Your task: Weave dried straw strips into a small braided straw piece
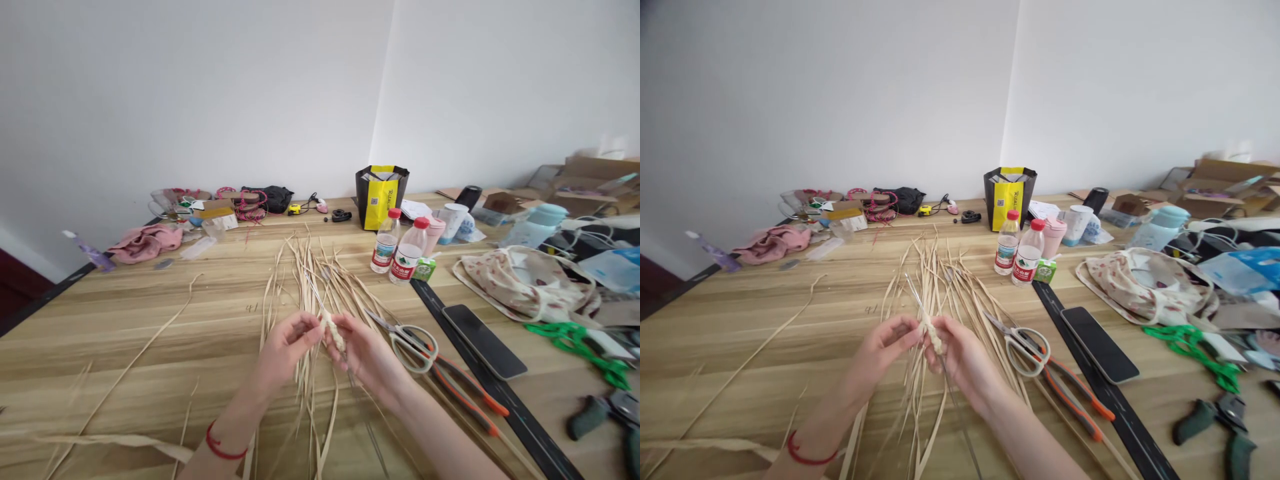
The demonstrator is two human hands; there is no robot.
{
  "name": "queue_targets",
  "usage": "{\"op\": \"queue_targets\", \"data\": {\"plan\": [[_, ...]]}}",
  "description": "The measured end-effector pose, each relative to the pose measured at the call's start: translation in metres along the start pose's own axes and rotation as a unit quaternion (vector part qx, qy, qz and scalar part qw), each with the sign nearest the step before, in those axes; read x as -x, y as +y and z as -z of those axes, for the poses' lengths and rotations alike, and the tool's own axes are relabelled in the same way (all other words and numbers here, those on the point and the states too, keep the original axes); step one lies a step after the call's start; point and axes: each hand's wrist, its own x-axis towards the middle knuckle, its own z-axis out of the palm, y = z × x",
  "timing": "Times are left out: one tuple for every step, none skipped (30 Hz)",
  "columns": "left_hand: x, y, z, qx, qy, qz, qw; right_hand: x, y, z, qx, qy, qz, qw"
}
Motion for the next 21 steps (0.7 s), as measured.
{"op": "queue_targets", "data": {"plan": [[-0.001,0.0,0.002,0.014,0.002,-0.009,1.0,0.001,0.001,-0.001,0.012,-0.001,0.003,1.0],[-0.002,0.0,0.004,0.033,0.008,-0.019,0.999,0.001,0.002,-0.002,0.03,-0.001,0.006,1.0],[-0.003,0.0,0.006,0.056,0.022,-0.03,0.998,0.002,0.003,-0.003,0.053,-0.001,0.007,0.999],[-0.004,0.0,0.008,0.083,0.044,-0.043,0.995,0.003,0.004,-0.003,0.078,0.0,0.008,0.997],[-0.005,0.001,0.01,0.11,0.072,-0.059,0.99,0.003,0.005,-0.004,0.103,0.002,0.005,0.995],[-0.006,0.001,0.012,0.135,0.101,-0.074,0.983,0.004,0.006,-0.004,0.129,0.003,-0.001,0.992],[-0.007,0.002,0.014,0.158,0.127,-0.089,0.975,0.004,0.007,-0.003,0.156,0.001,-0.007,0.988],[-0.008,0.004,0.017,0.181,0.147,-0.1,0.967,0.003,0.008,-0.003,0.181,-0.004,-0.011,0.983],[-0.008,0.005,0.019,0.198,0.161,-0.105,0.961,0.003,0.008,-0.002,0.206,-0.011,-0.012,0.978],[-0.008,0.007,0.021,0.206,0.17,-0.104,0.958,0.002,0.009,-0.001,0.229,-0.016,-0.011,0.973],[-0.009,0.008,0.023,0.205,0.176,-0.1,0.958,0.001,0.009,0.0,0.249,-0.019,-0.007,0.968],[-0.009,0.009,0.025,0.196,0.183,-0.091,0.959,0.001,0.01,0.001,0.265,-0.017,-0.001,0.964],[-0.009,0.009,0.026,0.18,0.19,-0.083,0.962,0.0,0.01,0.002,0.278,-0.013,0.005,0.961],[-0.009,0.009,0.027,0.162,0.197,-0.075,0.964,0.0,0.01,0.002,0.288,-0.008,0.01,0.957],[-0.009,0.008,0.028,0.147,0.204,-0.069,0.965,0.0,0.011,0.003,0.299,-0.004,0.015,0.954],[-0.009,0.008,0.028,0.136,0.209,-0.064,0.966,0.0,0.011,0.004,0.308,-0.001,0.021,0.951],[-0.009,0.007,0.028,0.129,0.212,-0.061,0.967,0.0,0.011,0.004,0.316,0.003,0.029,0.948],[-0.008,0.007,0.027,0.125,0.212,-0.06,0.967,0.0,0.011,0.004,0.321,0.006,0.036,0.946],[-0.008,0.006,0.026,0.121,0.211,-0.06,0.968,0.0,0.011,0.004,0.323,0.011,0.042,0.946],[-0.008,0.005,0.026,0.118,0.206,-0.058,0.97,0.0,0.011,0.004,0.321,0.015,0.045,0.946],[-0.009,0.004,0.024,0.116,0.2,-0.057,0.971,0.0,0.012,0.004,0.315,0.02,0.047,0.948]]}}
